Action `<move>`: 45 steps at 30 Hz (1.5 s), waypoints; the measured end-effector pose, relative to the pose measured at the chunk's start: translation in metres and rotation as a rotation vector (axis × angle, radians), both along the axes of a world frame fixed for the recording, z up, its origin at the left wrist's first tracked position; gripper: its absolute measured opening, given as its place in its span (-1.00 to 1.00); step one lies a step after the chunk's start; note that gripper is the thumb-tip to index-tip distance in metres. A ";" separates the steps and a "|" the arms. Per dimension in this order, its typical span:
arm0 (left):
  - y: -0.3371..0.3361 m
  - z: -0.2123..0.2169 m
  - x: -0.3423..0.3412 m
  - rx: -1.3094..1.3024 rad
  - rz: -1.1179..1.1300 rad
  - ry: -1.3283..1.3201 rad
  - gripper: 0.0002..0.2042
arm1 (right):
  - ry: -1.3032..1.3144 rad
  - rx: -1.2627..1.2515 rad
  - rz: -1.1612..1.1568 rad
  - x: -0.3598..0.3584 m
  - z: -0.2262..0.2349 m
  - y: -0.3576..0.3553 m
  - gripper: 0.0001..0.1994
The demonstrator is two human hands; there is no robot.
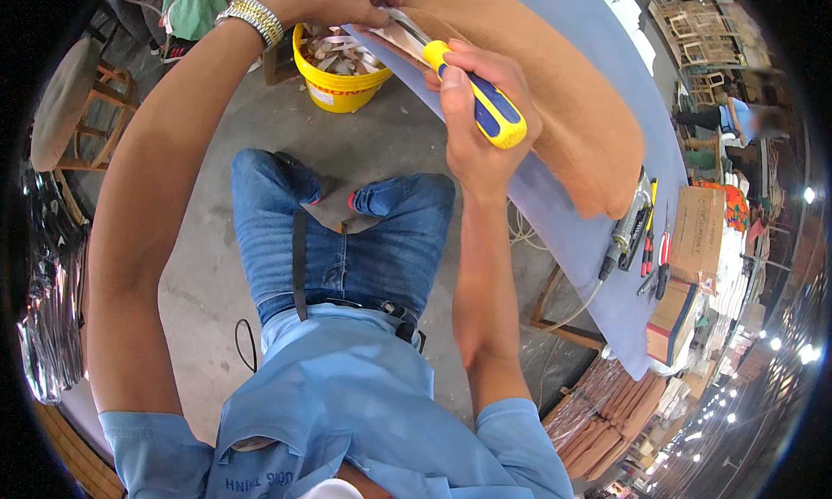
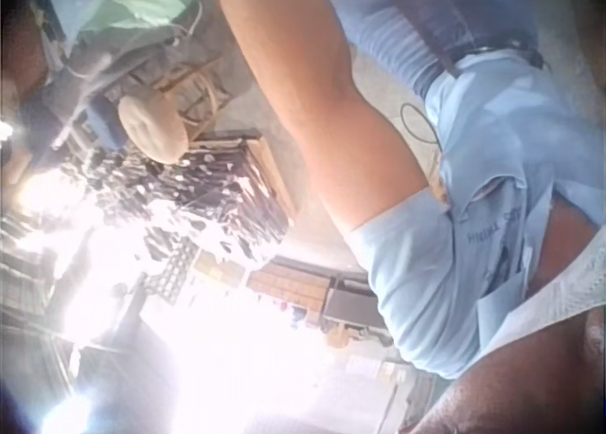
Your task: The person staples a fabric cover onto a foam cushion using a staple gun, then trims excess fabric with a utility knife. They repeat this process on multiple cushions, stacking finished units on a nearby pallet.
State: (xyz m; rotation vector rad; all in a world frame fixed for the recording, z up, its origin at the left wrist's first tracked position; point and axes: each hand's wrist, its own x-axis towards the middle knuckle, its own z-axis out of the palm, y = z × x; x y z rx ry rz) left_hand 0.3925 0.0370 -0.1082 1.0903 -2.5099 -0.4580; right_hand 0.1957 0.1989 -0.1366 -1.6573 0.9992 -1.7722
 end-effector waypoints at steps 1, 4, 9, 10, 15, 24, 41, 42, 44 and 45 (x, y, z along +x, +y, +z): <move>-0.006 -0.007 -0.006 -0.092 -0.036 -0.003 -0.68 | 0.003 0.009 -0.022 -0.001 0.001 -0.001 -0.87; -0.010 -0.019 -0.002 -0.135 -0.065 0.057 -0.66 | 0.045 0.005 -0.035 -0.002 -0.001 -0.006 -0.87; -0.006 -0.008 0.004 -0.039 -0.007 0.009 -0.68 | 0.206 -0.077 -0.070 -0.001 0.003 -0.001 -0.86; -0.005 -0.006 0.007 -0.010 0.004 0.001 -0.69 | 0.227 -0.107 -0.053 -0.001 0.004 0.001 -0.87; 0.002 0.006 0.001 0.109 0.040 0.021 -0.73 | 0.312 -0.104 -0.015 -0.013 0.001 -0.002 -0.86; -0.001 0.004 0.006 0.180 -0.018 0.119 -0.71 | 0.233 -0.097 0.033 -0.010 0.007 -0.018 -0.90; 0.013 -0.003 -0.015 -0.111 0.097 -0.008 -0.65 | 0.369 -0.147 0.079 -0.022 0.029 -0.030 -0.85; 0.017 0.003 -0.011 -0.108 0.116 -0.033 -0.65 | 0.369 -0.144 0.112 -0.019 0.035 -0.029 -0.84; 0.023 0.016 -0.003 -0.104 0.148 -0.074 -0.66 | 0.369 -0.190 0.145 -0.012 0.042 -0.027 -0.88; 0.015 0.009 -0.009 -0.100 0.099 -0.030 -0.70 | 0.358 -0.168 0.131 -0.018 0.040 -0.026 -0.88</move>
